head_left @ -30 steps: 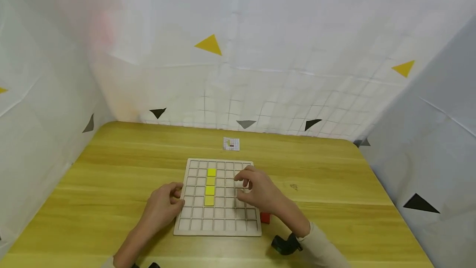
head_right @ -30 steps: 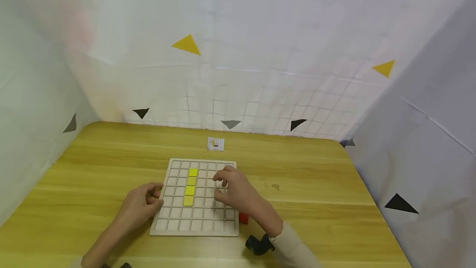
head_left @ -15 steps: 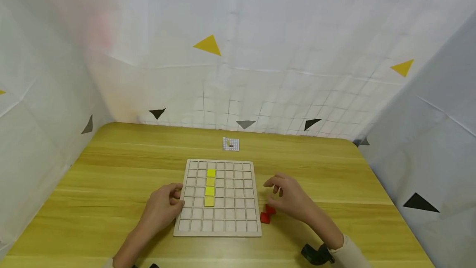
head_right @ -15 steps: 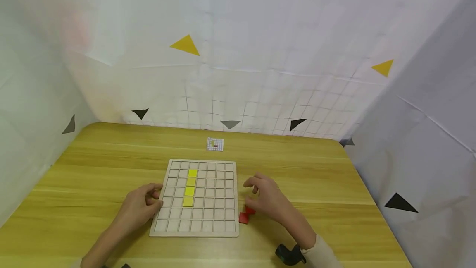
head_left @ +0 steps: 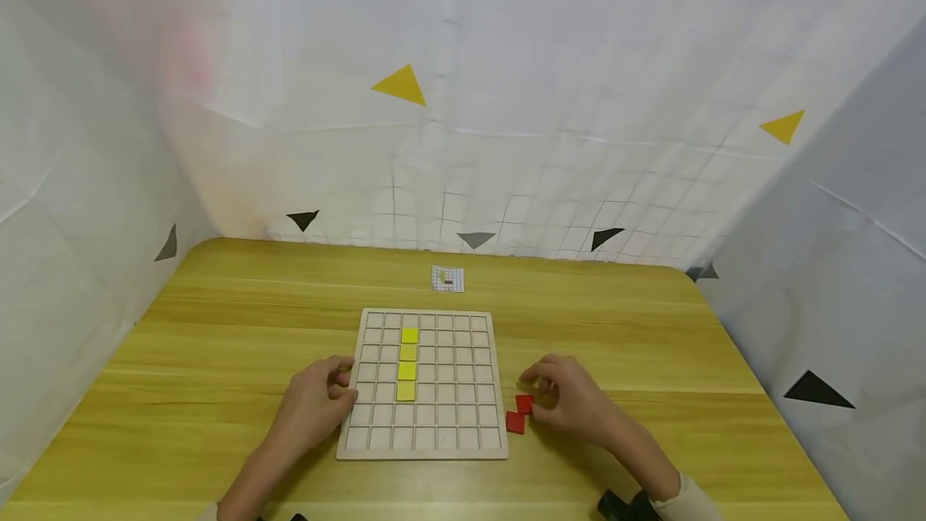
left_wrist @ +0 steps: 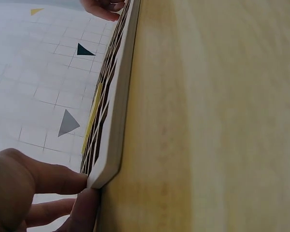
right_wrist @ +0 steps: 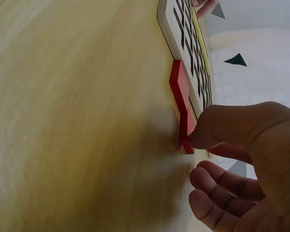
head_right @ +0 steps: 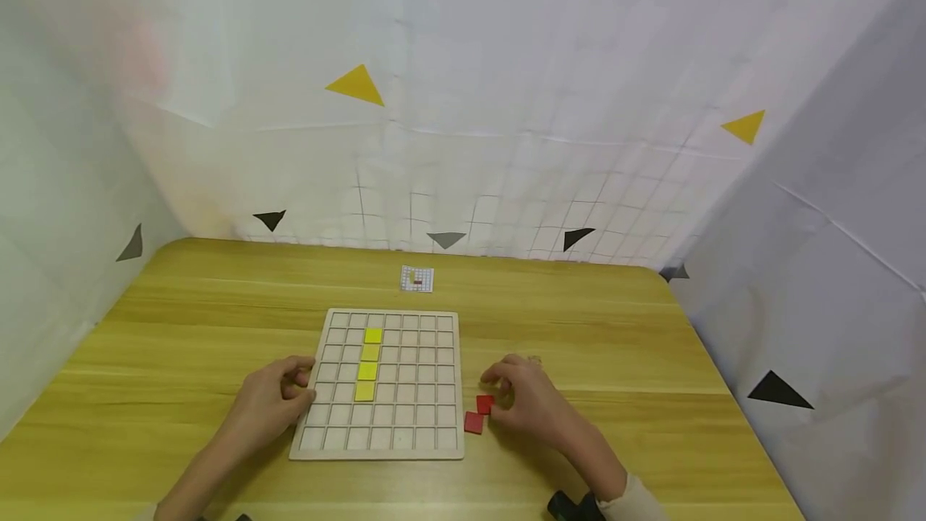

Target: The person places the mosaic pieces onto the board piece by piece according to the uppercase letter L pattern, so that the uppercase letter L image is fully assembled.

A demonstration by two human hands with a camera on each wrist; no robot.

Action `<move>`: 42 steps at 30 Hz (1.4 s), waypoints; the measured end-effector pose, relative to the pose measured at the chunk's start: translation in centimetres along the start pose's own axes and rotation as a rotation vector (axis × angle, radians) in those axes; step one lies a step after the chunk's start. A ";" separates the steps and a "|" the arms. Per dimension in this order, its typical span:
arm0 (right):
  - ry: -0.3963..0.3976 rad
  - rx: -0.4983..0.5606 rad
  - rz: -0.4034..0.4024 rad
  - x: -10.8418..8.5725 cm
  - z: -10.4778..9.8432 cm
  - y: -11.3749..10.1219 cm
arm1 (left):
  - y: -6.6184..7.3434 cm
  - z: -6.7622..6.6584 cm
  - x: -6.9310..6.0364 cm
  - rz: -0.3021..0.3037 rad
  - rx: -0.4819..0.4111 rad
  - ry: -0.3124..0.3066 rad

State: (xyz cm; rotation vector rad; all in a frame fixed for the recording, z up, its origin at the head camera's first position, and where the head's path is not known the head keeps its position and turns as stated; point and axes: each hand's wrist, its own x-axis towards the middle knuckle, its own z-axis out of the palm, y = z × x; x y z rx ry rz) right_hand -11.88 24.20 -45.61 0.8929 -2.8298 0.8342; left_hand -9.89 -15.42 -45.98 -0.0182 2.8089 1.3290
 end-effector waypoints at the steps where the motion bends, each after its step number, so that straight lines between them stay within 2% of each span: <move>1: 0.001 -0.003 0.003 0.0 0.0 0.0 | 0.0 0.0 0.0 0.000 0.002 0.002; 14: 0.003 0.090 -0.002 -0.7 0.1 -0.1 | 0.0 -0.1 0.3 0.003 0.010 0.016; 20: -0.014 0.138 -0.010 -0.8 0.7 -0.1 | -0.3 0.0 0.0 -0.026 0.010 0.006; 28: 0.008 0.129 -0.031 -0.7 0.8 -0.1 | -0.1 0.1 0.1 -0.023 0.002 0.013; 34: -0.006 0.126 0.010 -0.8 0.8 -0.2 | 0.1 0.1 0.2 -0.034 0.006 0.007; 42: 0.043 0.135 -0.001 -1.1 1.1 0.1 | -0.1 0.3 0.3 -0.024 -0.006 0.010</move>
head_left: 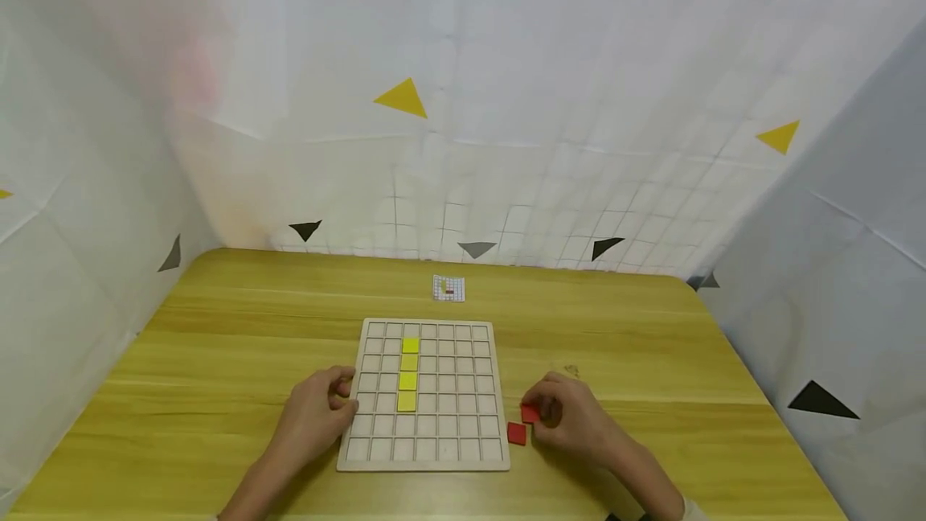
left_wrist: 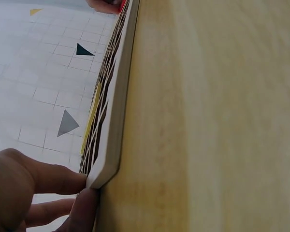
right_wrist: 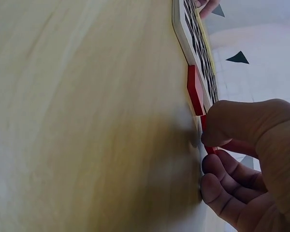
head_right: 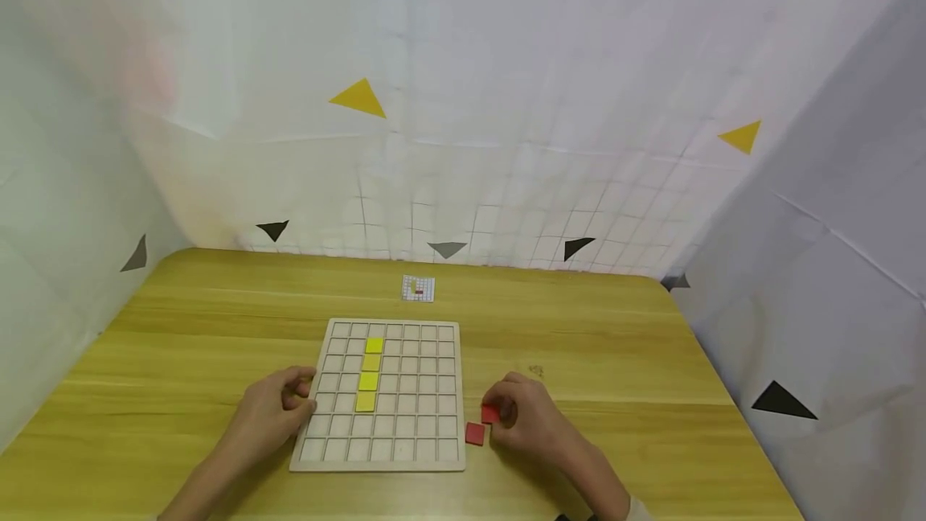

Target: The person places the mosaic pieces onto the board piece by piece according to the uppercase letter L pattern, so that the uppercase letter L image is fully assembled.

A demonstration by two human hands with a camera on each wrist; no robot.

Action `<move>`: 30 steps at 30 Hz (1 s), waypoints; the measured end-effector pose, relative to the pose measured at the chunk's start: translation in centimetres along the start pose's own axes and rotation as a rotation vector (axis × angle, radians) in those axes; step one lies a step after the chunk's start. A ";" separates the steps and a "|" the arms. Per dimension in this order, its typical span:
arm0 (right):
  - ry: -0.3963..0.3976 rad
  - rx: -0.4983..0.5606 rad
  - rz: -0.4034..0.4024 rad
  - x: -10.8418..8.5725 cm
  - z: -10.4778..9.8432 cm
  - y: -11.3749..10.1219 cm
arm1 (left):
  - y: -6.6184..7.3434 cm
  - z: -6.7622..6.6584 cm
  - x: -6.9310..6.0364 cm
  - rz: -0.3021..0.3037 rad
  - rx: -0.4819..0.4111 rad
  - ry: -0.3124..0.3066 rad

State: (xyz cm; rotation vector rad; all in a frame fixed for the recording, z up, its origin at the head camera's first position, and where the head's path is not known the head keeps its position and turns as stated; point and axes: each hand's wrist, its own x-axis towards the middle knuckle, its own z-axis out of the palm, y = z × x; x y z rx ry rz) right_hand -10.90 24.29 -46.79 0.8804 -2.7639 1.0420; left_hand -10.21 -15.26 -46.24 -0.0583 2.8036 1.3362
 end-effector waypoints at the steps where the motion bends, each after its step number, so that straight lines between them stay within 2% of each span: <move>1: 0.004 0.001 -0.002 0.0 0.0 0.1 | 0.0 0.0 0.0 0.002 -0.001 0.000; 11: 0.044 -0.001 -0.028 -0.2 0.0 0.0 | -0.1 0.0 -0.1 0.009 -0.014 0.007; 30: 0.049 -0.023 -0.054 1.0 0.0 -0.9 | -0.3 0.1 0.0 0.015 -0.032 0.002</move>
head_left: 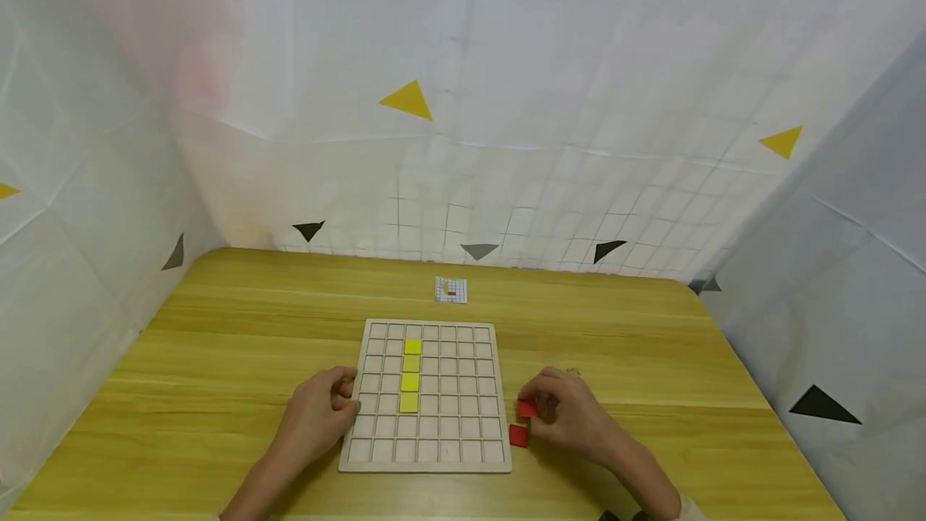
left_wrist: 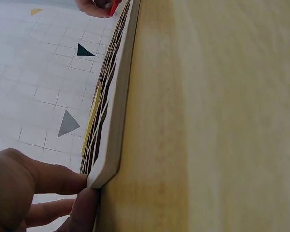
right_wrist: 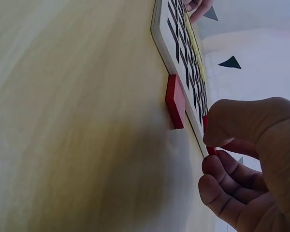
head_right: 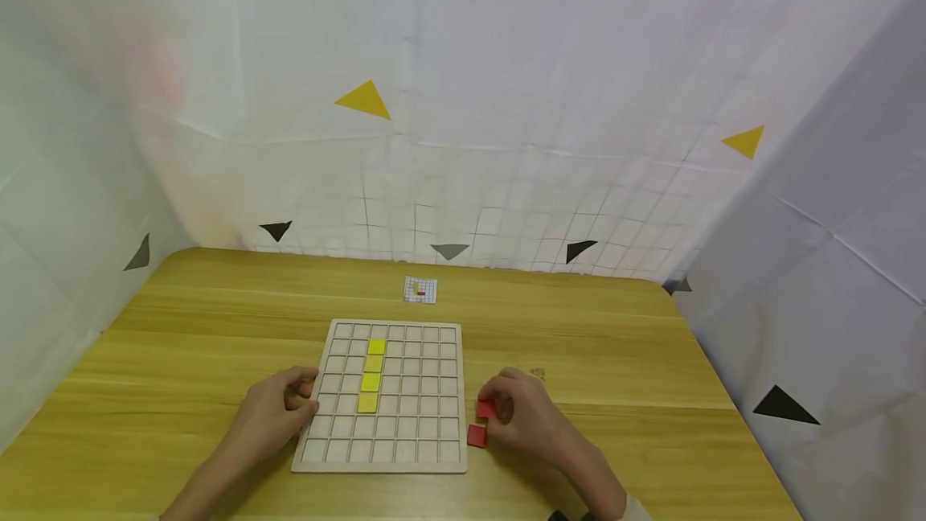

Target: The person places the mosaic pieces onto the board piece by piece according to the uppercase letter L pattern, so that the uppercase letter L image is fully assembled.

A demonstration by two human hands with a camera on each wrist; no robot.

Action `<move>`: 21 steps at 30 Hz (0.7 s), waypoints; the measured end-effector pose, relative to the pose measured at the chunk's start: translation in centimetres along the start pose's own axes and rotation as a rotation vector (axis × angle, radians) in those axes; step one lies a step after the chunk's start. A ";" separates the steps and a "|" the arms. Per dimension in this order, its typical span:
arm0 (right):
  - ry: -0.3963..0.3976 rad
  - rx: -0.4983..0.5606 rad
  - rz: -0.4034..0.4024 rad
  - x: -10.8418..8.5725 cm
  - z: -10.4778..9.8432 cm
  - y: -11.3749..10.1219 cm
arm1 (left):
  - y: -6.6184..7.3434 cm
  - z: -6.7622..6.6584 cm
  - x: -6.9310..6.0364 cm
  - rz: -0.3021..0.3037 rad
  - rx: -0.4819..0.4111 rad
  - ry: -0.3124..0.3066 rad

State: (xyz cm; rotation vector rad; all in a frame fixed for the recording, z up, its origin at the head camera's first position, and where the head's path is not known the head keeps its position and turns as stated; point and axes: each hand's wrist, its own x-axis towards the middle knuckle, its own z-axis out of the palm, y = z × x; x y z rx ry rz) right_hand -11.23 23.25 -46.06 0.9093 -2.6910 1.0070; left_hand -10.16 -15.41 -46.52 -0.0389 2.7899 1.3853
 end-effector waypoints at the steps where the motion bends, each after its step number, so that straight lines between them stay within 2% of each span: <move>1: -0.003 0.000 0.001 0.1 0.0 -0.1 | 0.0 0.0 0.0 -0.001 0.000 0.000; 10: -0.021 -0.032 0.023 1.0 0.0 -1.0 | 0.0 0.0 0.0 0.002 0.008 0.006; 17: -0.052 0.067 0.002 1.8 0.4 -1.4 | 0.1 0.0 -0.1 0.001 0.011 0.011; 21: -0.064 0.072 0.005 2.2 0.7 -1.7 | 0.2 -0.1 -0.1 -0.002 0.009 0.010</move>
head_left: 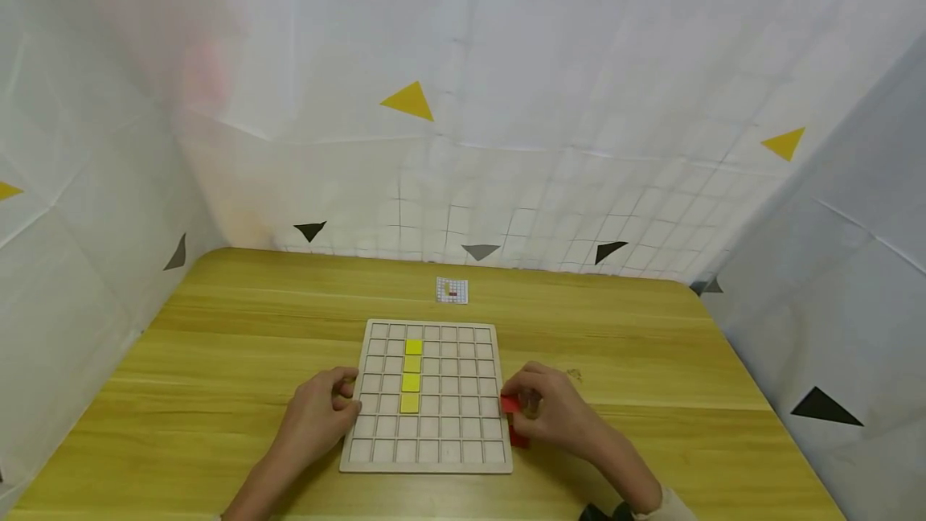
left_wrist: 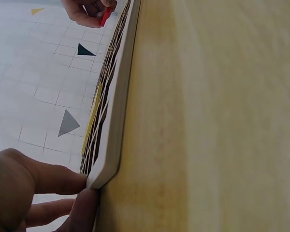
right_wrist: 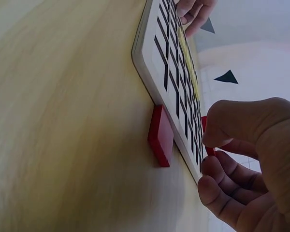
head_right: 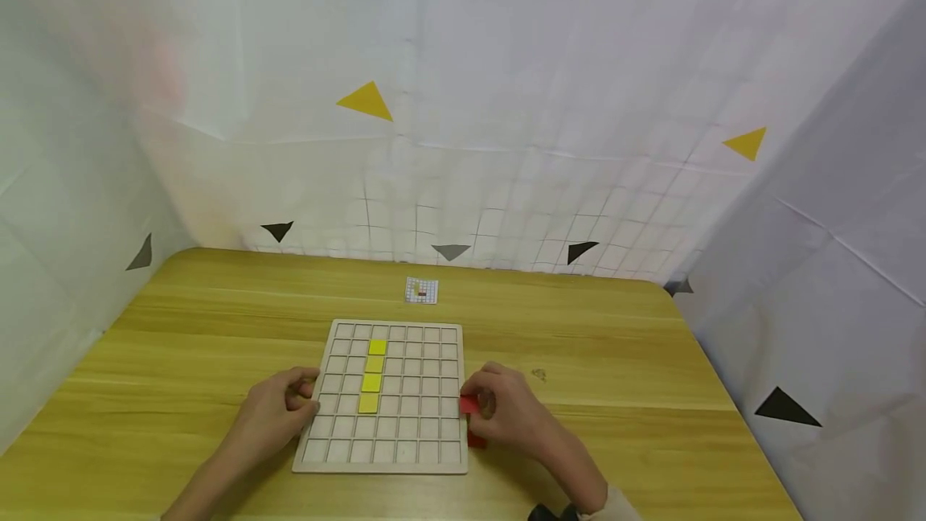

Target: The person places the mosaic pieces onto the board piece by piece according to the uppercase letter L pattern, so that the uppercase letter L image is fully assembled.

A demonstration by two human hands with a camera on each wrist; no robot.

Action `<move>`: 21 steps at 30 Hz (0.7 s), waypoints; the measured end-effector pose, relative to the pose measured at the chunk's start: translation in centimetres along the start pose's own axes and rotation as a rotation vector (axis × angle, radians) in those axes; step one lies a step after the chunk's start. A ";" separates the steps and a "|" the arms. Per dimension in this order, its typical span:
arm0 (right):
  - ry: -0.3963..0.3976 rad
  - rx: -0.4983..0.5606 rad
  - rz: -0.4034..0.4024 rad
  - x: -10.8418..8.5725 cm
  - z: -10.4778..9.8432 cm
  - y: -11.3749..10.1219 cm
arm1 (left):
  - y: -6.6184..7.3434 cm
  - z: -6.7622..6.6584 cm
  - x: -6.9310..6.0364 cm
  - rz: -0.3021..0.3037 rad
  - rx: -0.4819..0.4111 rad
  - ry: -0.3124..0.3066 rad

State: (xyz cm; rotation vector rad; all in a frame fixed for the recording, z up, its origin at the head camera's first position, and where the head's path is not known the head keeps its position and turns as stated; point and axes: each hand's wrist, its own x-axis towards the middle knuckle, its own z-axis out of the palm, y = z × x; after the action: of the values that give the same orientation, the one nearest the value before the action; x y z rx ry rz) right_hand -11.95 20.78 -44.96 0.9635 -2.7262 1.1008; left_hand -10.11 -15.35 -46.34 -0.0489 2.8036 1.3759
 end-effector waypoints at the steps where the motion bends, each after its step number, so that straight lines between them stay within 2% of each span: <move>1: 0.001 -0.003 0.002 0.1 0.1 -0.1 | 0.0 0.0 0.0 0.001 0.000 -0.001; 12: 0.004 -0.002 -0.040 1.2 1.2 -1.1 | -0.2 0.0 0.0 0.005 0.007 0.002; 21: -0.039 0.019 -0.006 2.1 1.9 -2.1 | -0.2 0.1 0.0 0.006 -0.001 0.001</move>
State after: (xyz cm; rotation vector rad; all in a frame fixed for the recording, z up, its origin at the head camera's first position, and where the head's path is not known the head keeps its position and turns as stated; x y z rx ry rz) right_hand -12.10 17.28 -44.59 1.0059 -2.7466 1.1207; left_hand -10.14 -15.40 -46.50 -0.0408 2.8064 1.3790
